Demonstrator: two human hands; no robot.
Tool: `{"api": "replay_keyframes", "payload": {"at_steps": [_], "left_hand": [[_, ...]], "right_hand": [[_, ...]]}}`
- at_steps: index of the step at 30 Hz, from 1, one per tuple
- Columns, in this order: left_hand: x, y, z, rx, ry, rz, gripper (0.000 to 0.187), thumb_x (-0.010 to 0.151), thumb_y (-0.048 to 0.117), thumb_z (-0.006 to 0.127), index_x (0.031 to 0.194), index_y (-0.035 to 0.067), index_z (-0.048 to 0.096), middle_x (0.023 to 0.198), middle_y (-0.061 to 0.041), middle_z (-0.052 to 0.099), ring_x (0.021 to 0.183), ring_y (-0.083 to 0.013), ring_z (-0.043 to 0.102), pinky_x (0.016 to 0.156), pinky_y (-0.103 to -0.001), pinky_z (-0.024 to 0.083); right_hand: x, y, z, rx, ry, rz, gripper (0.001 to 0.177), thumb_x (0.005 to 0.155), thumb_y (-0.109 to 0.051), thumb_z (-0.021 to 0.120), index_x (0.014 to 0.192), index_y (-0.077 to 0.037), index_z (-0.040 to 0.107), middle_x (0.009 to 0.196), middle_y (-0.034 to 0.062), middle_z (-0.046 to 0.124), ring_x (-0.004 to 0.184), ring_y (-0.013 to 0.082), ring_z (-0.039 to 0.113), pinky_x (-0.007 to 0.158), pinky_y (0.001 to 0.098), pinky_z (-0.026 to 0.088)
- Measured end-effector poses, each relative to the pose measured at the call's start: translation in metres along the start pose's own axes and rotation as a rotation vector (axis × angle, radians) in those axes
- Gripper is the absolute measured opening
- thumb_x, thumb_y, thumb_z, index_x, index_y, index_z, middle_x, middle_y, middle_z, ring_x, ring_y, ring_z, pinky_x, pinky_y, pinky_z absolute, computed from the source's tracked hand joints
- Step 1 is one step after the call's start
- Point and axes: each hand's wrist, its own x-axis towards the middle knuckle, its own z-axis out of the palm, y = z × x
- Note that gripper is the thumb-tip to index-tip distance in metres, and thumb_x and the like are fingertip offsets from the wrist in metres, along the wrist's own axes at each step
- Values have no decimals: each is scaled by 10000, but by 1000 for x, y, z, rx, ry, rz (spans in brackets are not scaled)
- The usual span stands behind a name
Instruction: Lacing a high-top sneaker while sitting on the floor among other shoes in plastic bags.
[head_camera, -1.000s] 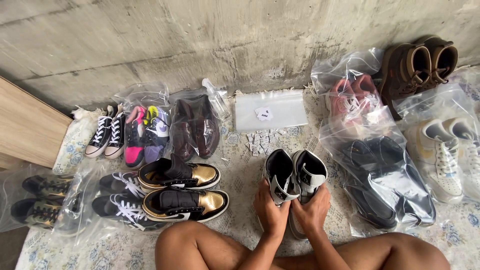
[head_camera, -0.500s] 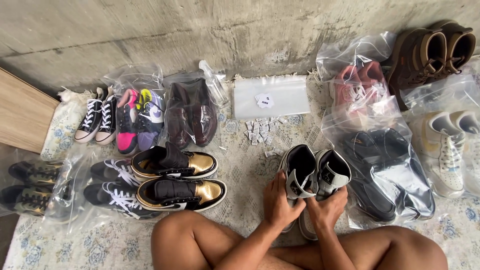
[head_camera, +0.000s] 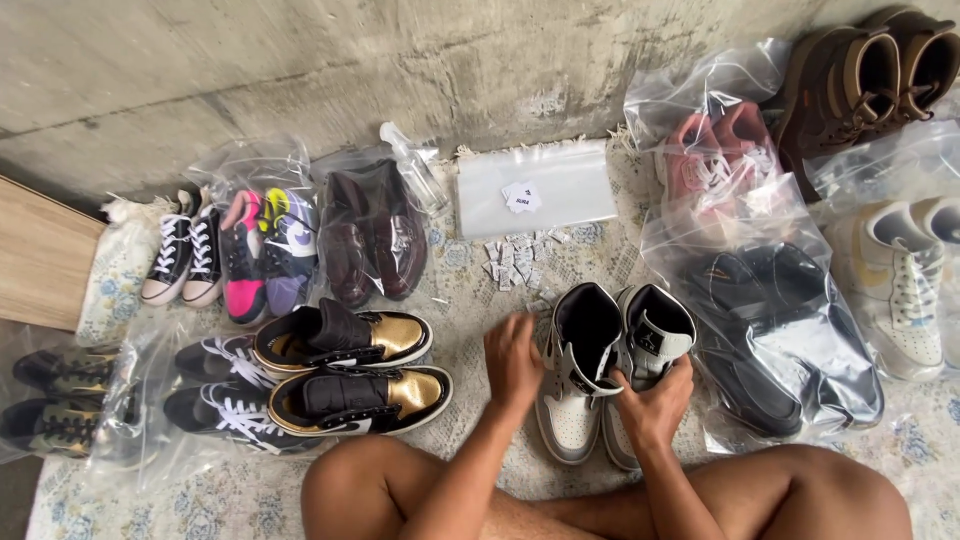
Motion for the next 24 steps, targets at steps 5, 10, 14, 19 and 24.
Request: {"api": "replay_keyframes", "payload": {"at_steps": [5, 10, 14, 19, 24], "left_hand": [[48, -45, 27, 55, -294, 218, 592, 885, -67, 496, 1420, 182, 543, 1543, -18, 480, 1446, -285, 397, 1186, -463, 339], [69, -37, 17, 21, -613, 249, 408, 1056, 337, 401, 1425, 208, 518, 1481, -45, 548, 1304, -282, 560, 1042, -409, 503], [78, -45, 27, 194, -545, 490, 487, 899, 45, 644, 1371, 53, 527, 1467, -94, 554, 1256, -279, 605, 999, -363, 559], [98, -35, 31, -27, -791, 64, 609, 1048, 432, 184, 1407, 78, 526, 1511, -108, 492, 1297, -304, 569, 1116, -451, 437], [105, -79, 79, 183, -431, 798, 152, 899, -78, 679, 941, 47, 603, 854, -87, 684, 571, -141, 612, 432, -225, 608]], "right_hand": [[1, 5, 2, 9, 2, -37, 979, 681, -221, 840, 1461, 79, 331, 1230, 267, 509, 1115, 394, 497, 979, 517, 416], [0, -9, -6, 39, -37, 36, 956, 670, -149, 824, 1462, 61, 332, 1230, 254, 491, 1121, 377, 493, 975, 509, 435], [3, -9, -2, 22, -45, 61, 983, 670, -173, 821, 1478, 67, 313, 1219, 258, 485, 1115, 382, 492, 962, 516, 441], [0, -5, 0, 33, -18, 34, 963, 675, -176, 816, 1471, 71, 334, 1209, 259, 496, 1088, 380, 501, 947, 498, 435], [1, -9, 0, 25, -31, 62, 940, 673, -154, 819, 1452, 69, 342, 1188, 240, 486, 1081, 366, 489, 944, 502, 430]]}}
